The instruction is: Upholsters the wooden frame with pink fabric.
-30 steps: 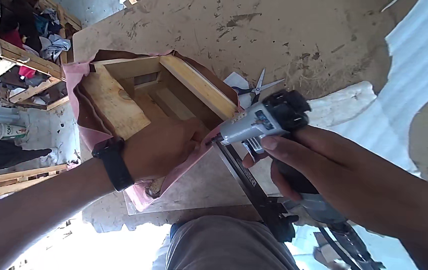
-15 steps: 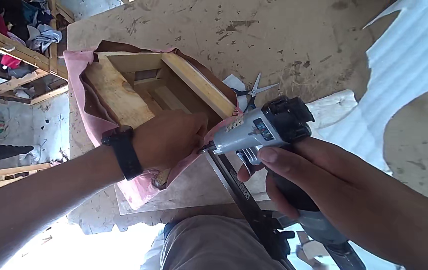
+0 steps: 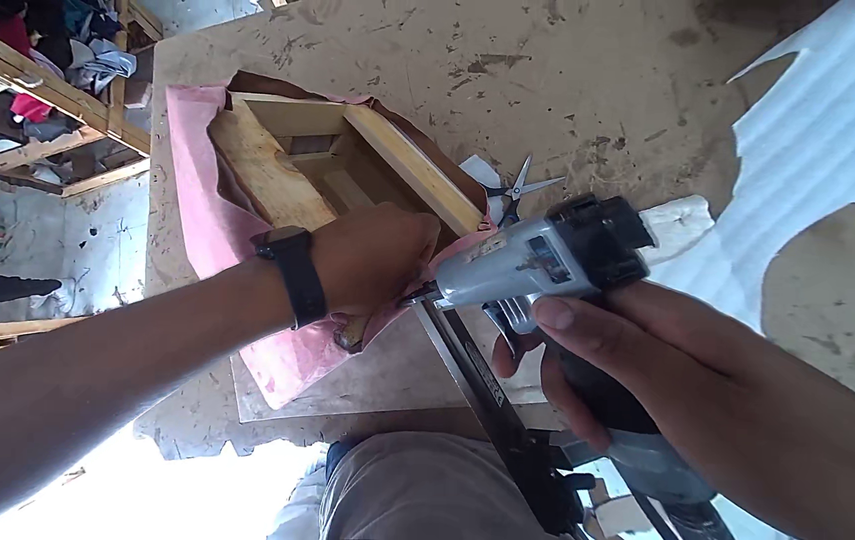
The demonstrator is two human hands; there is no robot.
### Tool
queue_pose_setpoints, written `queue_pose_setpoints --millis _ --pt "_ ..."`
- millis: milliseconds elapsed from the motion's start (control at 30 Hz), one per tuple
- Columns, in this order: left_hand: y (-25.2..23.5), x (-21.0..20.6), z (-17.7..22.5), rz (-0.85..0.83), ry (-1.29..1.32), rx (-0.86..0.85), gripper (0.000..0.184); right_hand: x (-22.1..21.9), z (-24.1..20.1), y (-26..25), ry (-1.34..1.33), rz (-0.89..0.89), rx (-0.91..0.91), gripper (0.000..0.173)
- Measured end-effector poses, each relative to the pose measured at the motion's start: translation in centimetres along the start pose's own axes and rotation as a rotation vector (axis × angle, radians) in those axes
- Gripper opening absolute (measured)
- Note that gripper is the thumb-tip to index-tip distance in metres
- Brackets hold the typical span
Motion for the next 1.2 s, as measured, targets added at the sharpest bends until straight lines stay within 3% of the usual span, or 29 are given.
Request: queue_pose_setpoints --millis 100,200,300,400,467,533,600,667,733,800,867,967,1133,1200 --pt "0.0 0.2 0.0 0.022 0.024 -0.006 0.012 0.6 0.4 0.7 -0.021 0.019 0.038 0.039" --pt "2.4 2.4 -0.5 0.261 0.003 -0.123 0.014 3.5 3.9 2.0 -0.092 0.144 0.143 0.039" --pt "9.0 4.2 -2.2 0.493 -0.049 -0.383 0.029 7.5 13.9 1.3 -0.26 0.3 0.116 0.047" --pt "12.9 0.4 -3.7 0.528 -0.073 -0.541 0.027 10.3 25.3 -0.2 -0.357 0.445 0.025 0.049" --pt "13.9 -1.3 -4.3 0.628 -0.008 -0.585 0.018 11.7 30.6 -1.0 -0.308 0.539 -0.038 0.051" --pt "14.3 -1.9 -4.3 0.719 0.099 -0.625 0.013 13.3 32.8 -0.4 -0.095 0.668 -0.146 0.054" --pt "14.2 -2.1 -4.2 0.744 0.128 -0.637 0.012 13.7 30.9 1.9 0.217 0.807 -0.145 0.058" --pt "13.7 -1.9 -4.4 0.741 0.117 -0.65 0.012 11.3 24.5 3.6 0.376 0.9 0.139 0.058" --pt "13.5 -1.7 -4.8 0.738 0.162 -0.68 0.014 4.2 16.5 3.1 0.307 0.897 0.535 0.04" --pt "13.5 -1.4 -5.4 0.801 0.209 -0.69 0.016 -4.4 9.7 0.4 0.207 0.757 0.879 0.03" --pt "13.4 -1.8 -5.7 0.856 0.132 -0.646 0.038 -10.7 5.4 -3.1 0.147 0.598 1.077 0.028" --pt "12.1 -3.7 -5.9 0.842 0.008 -0.534 0.079 -13.6 4.6 -6.7 -0.025 0.498 1.186 0.023" --pt "10.8 -4.6 -6.0 0.912 0.014 -0.464 0.085 -14.2 5.2 -7.2 -0.206 0.578 1.379 0.008" --pt "10.6 -4.8 -6.0 0.96 0.017 -0.495 0.068 -14.5 5.3 -7.4 -0.224 0.606 1.465 0.004"
Point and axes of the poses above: each hand's wrist, its own y-axis away from the middle knuckle, its own x-axis out of the back of the hand, z = x × y, the point moved 4 cm from there along -y, towards the middle knuckle, and after that the axes turned 4 degrees about z, right-handed, at the moved point
